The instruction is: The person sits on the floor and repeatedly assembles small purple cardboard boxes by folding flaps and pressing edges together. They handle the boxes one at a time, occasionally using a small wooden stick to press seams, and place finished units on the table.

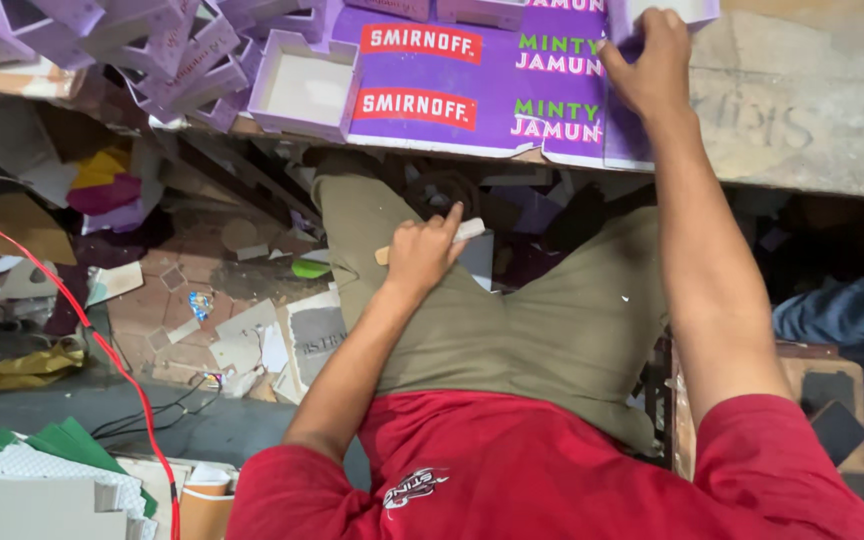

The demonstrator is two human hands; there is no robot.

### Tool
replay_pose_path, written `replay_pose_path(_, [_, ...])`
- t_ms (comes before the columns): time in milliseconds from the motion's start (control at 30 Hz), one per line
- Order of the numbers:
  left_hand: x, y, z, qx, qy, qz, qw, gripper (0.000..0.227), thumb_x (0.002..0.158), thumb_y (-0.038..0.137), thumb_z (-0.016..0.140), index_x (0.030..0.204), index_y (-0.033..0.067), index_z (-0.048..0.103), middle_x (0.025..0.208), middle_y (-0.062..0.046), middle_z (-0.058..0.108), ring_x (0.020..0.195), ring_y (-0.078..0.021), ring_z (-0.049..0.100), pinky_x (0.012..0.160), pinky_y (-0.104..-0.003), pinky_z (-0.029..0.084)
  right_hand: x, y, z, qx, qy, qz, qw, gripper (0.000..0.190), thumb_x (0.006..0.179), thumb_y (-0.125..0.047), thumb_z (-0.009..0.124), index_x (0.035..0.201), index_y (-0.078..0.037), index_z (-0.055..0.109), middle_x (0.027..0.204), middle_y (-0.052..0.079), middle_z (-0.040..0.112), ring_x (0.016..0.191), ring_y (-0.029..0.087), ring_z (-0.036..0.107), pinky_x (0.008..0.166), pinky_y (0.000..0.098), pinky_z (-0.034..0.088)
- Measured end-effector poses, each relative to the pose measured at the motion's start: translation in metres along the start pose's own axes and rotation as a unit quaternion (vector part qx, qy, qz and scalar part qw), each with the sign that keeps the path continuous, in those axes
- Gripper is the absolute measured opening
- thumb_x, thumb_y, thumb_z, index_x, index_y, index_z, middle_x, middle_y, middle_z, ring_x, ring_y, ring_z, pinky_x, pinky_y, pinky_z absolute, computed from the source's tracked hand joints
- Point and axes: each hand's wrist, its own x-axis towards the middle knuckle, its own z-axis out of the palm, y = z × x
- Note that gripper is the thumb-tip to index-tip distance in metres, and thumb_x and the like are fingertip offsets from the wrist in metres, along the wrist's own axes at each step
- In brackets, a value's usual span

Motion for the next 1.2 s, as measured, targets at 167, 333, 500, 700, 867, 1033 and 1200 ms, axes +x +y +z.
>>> replay_pose_path(167, [-0.003,0.009,-0.008,-0.007,-0.023,-0.006,1.000,0.063,0.084,0.047,0.077,0.131,0.0064,0.066,0.075,-0.011,0.068,0.062,-0.0284,0.067,0.061,-0.041,0.049,-0.029,-0.014,-0.005,0.060,0.044,-0.106,0.992,0.035,0.095,-0.020,0.087,0.077,-0.003,0.063,0.130,0.013,0.062,0.124,0.035,0.055,0.104,0.0452,0.046])
replay_pose_path(333, [0.002,0.010,-0.011,-0.033,0.000,0.005,0.999,0.052,0.084,0.035,0.073,0.124,0.0024,0.069,0.074,-0.014,0.068,0.061,-0.0289,0.067,0.063,-0.044,0.048,-0.029,-0.034,-0.016,0.061,0.162,-0.063,0.983,0.060,0.073,-0.008,0.087,0.125,0.011,0.065,0.129,0.033,0.051,0.117,0.052,0.046,0.103,0.0577,0.042])
replay_pose_path(500, [-0.002,0.013,-0.010,-0.023,-0.015,0.024,0.999,0.030,0.085,0.020,0.069,0.110,0.0036,0.070,0.083,-0.011,0.069,0.071,-0.0285,0.069,0.073,-0.045,0.050,-0.010,-0.039,-0.035,0.134,-0.133,0.308,0.933,0.064,0.080,0.004,0.051,0.144,-0.003,0.057,0.135,0.025,0.057,0.105,0.039,0.070,0.088,0.0537,0.056])
replay_pose_path(700, [0.006,0.018,-0.030,-0.197,0.069,-0.013,0.978,0.036,0.093,0.012,0.068,0.127,0.0003,0.065,0.096,-0.016,0.067,0.087,-0.0347,0.066,0.076,-0.047,0.052,-0.028,-0.076,-0.044,0.019,0.002,-0.101,0.995,0.077,0.083,0.017,0.056,0.157,0.006,0.040,0.147,0.030,0.055,0.134,0.047,0.058,0.118,0.0489,0.049])
replay_pose_path(867, [0.027,0.024,-0.056,-0.221,0.121,-0.004,0.968,0.038,0.099,0.009,0.065,0.136,0.0018,0.058,0.101,-0.017,0.068,0.087,-0.0392,0.067,0.076,-0.047,0.054,-0.054,-0.155,-0.053,-0.101,-0.102,-0.173,0.974,0.098,0.066,0.015,0.063,0.159,-0.004,0.040,0.162,0.027,0.039,0.115,0.045,0.060,0.098,0.0503,0.050])
replay_pose_path(1033, [0.069,0.007,-0.065,-0.021,0.038,0.043,0.998,0.046,0.097,0.014,0.066,0.140,-0.0007,0.057,0.069,-0.013,0.066,0.055,-0.0335,0.066,0.052,-0.046,0.050,-0.042,-0.190,-0.062,-0.108,-0.202,-0.171,0.958,0.098,0.068,0.002,0.069,0.159,-0.016,0.037,0.157,0.032,0.034,0.084,0.047,0.066,0.073,0.0526,0.056])
replay_pose_path(1200, [0.114,-0.023,-0.049,0.215,0.008,0.092,0.972,0.060,0.083,0.015,0.062,0.143,0.0087,0.060,0.062,-0.003,0.066,0.050,-0.0211,0.065,0.049,-0.037,0.048,-0.026,-0.188,-0.050,-0.169,-0.114,-0.170,0.964,0.092,0.082,-0.001,0.067,0.166,-0.022,0.035,0.132,0.027,0.057,0.081,0.045,0.068,0.069,0.0519,0.058])
